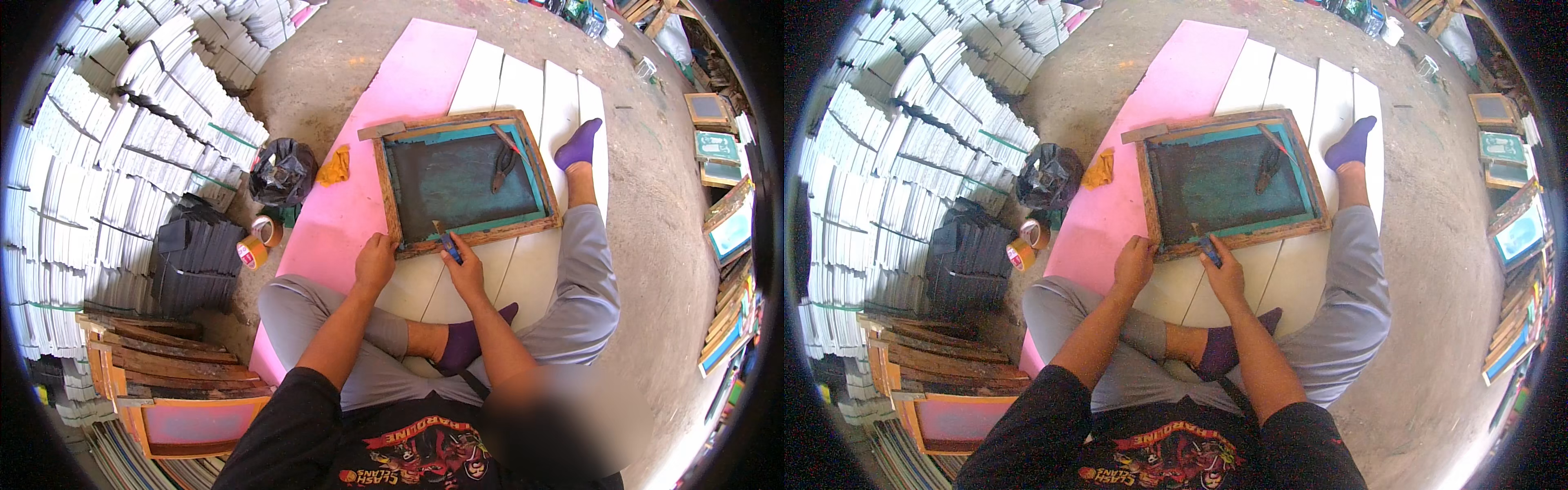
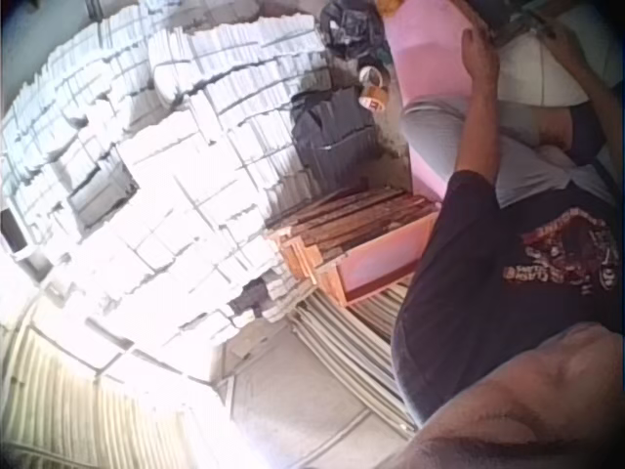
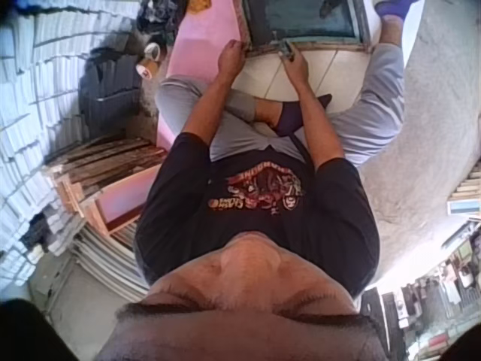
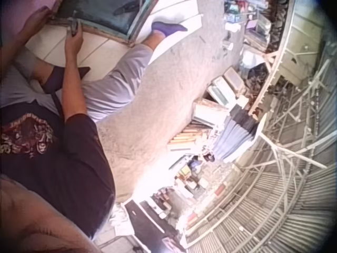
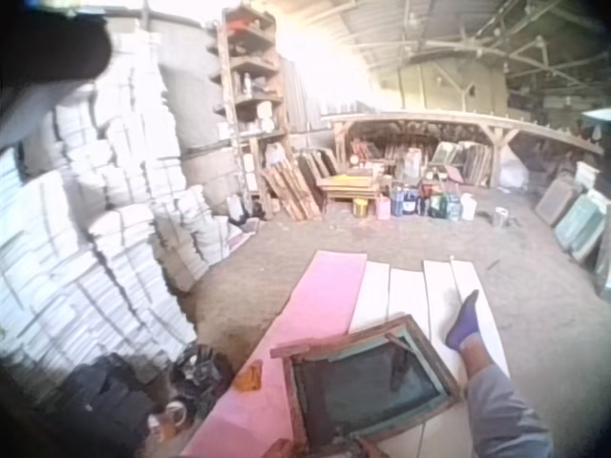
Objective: The person sits on the floor and uses a utility knife and pliers to scrape and remove material from the edges of a wooden frame. They repeatedly scrape along the frame's perimeter and occasionally adjust the frame's position.
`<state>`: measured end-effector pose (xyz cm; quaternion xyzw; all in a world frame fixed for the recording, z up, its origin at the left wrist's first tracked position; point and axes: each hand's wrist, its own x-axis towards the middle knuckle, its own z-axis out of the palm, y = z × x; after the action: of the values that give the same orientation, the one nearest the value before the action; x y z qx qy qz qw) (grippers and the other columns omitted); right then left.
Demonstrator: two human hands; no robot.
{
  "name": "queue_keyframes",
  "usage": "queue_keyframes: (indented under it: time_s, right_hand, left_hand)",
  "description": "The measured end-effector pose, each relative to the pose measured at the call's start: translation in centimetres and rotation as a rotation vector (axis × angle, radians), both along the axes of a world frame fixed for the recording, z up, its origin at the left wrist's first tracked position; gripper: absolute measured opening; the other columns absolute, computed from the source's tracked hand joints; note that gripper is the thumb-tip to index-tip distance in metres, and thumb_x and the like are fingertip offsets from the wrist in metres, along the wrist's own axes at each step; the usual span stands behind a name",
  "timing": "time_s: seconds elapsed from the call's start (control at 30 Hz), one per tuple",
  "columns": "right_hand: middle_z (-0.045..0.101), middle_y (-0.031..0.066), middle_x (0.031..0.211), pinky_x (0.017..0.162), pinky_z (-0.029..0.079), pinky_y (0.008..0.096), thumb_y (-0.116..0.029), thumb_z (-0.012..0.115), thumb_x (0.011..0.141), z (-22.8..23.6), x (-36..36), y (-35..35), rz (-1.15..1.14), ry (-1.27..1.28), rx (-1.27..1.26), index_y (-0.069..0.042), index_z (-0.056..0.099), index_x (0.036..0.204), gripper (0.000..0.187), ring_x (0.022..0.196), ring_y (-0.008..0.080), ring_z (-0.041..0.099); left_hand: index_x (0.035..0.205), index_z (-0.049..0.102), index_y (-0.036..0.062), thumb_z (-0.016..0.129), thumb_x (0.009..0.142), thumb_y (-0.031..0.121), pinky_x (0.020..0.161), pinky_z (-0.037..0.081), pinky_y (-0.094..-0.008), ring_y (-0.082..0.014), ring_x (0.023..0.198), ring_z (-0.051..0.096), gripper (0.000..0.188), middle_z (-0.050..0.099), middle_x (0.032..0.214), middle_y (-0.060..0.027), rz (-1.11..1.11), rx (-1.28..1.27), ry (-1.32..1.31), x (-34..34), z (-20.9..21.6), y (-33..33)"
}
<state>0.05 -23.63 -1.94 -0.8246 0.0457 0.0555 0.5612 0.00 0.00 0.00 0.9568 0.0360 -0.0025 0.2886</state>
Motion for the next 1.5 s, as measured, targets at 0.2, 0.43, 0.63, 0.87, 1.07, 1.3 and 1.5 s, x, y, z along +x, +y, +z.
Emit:
queue_keyframes:
  time_s: [0.2,0.43,0.63,0.87,1.07,1.3,1.5]
  right_hand:
    - [0.069,0.0097,0.089,0.065,0.054,0.0336,-0.032,0.069,0.1,0.5,0.1,-1.3,-0.154,0.218,0.118,-0.009,0.065,0.135,0.042,0.072,0.0161,0.065]
    - [0.062,0.0039,0.074,0.047,0.047,0.0292,-0.031,0.066,0.102,4.1,2.6,-4.6,-0.227,0.208,0.206,-0.002,0.066,0.119,0.034,0.059,0.011,0.057]
    - [0.071,0.0118,0.085,0.063,0.055,0.0362,-0.035,0.069,0.098,5.0,3.8,-9.4,-0.031,0.184,-0.078,-0.004,0.07,0.115,0.036,0.073,0.022,0.069]
    - [0.077,0.0147,0.1,0.084,0.054,0.0499,-0.037,0.071,0.093,6.9,2.2,-11.6,0.036,0.108,-0.516,-0.011,0.074,0.114,0.034,0.095,0.036,0.073]
    - [0.077,0.0128,0.089,0.076,0.054,0.0461,-0.035,0.069,0.094,5.5,2.7,-15.9,-0.21,0.244,-0.424,-0.009,0.074,0.112,0.032,0.085,0.0313,0.074]
    - [0.073,0.01,0.076,0.067,0.052,0.0374,-0.032,0.068,0.096,3.4,2.6,-16.5,-0.337,0.195,-0.178,-0.005,0.073,0.109,0.03,0.07,0.0215,0.07]
    - [0.073,0.0121,0.077,0.066,0.052,0.0368,-0.031,0.067,0.097,5.2,2.6,-15.1,-0.328,0.229,-0.08,-0.001,0.073,0.108,0.032,0.069,0.0214,0.07]
  left_hand:
    - [0.104,0.065,0.0069,0.071,0.092,0.023,0.087,0.049,-0.0462,-0.0332,0.102,0.06,0.021,0.063,0.107,-0.0108,-0.092,0.24,-0.196,-0.3,1.1,-1.5]
    - [0.124,0.069,0.0139,0.074,0.085,0.022,0.085,0.048,-0.0446,-0.028,0.101,0.059,0.039,0.063,0.11,-0.0058,-0.441,0.302,-0.435,-0.6,1.4,-3.7]
    - [0.122,0.072,0.0127,0.066,0.085,0.013,0.082,0.046,-0.0406,-0.0238,0.096,0.058,0.038,0.062,0.105,-0.0014,-0.481,0.407,-0.495,0.1,1.0,-3.6]
    - [0.113,0.075,0.0111,0.07,0.083,0.013,0.089,0.047,-0.0447,-0.0251,0.101,0.059,0.03,0.066,0.107,-0.0029,-0.492,0.337,-0.459,0.2,0.1,-3.3]
    - [0.111,0.071,0.0083,0.074,0.085,0.019,0.098,0.046,-0.0475,-0.0305,0.11,0.06,0.029,0.067,0.112,-0.0092,-0.426,0.265,-0.482,1.7,2.5,-8.0]
    - [0.121,0.071,0.0105,0.073,0.085,0.018,0.1,0.045,-0.0485,-0.0323,0.106,0.062,0.037,0.071,0.115,-0.0094,-0.558,0.275,-0.264,3.8,1.0,-5.2]
    - [0.124,0.069,0.0085,0.073,0.085,0.014,0.104,0.044,-0.0484,-0.0328,0.114,0.061,0.04,0.07,0.123,-0.0116,-0.501,0.341,-0.24,4.6,1.3,2.8]
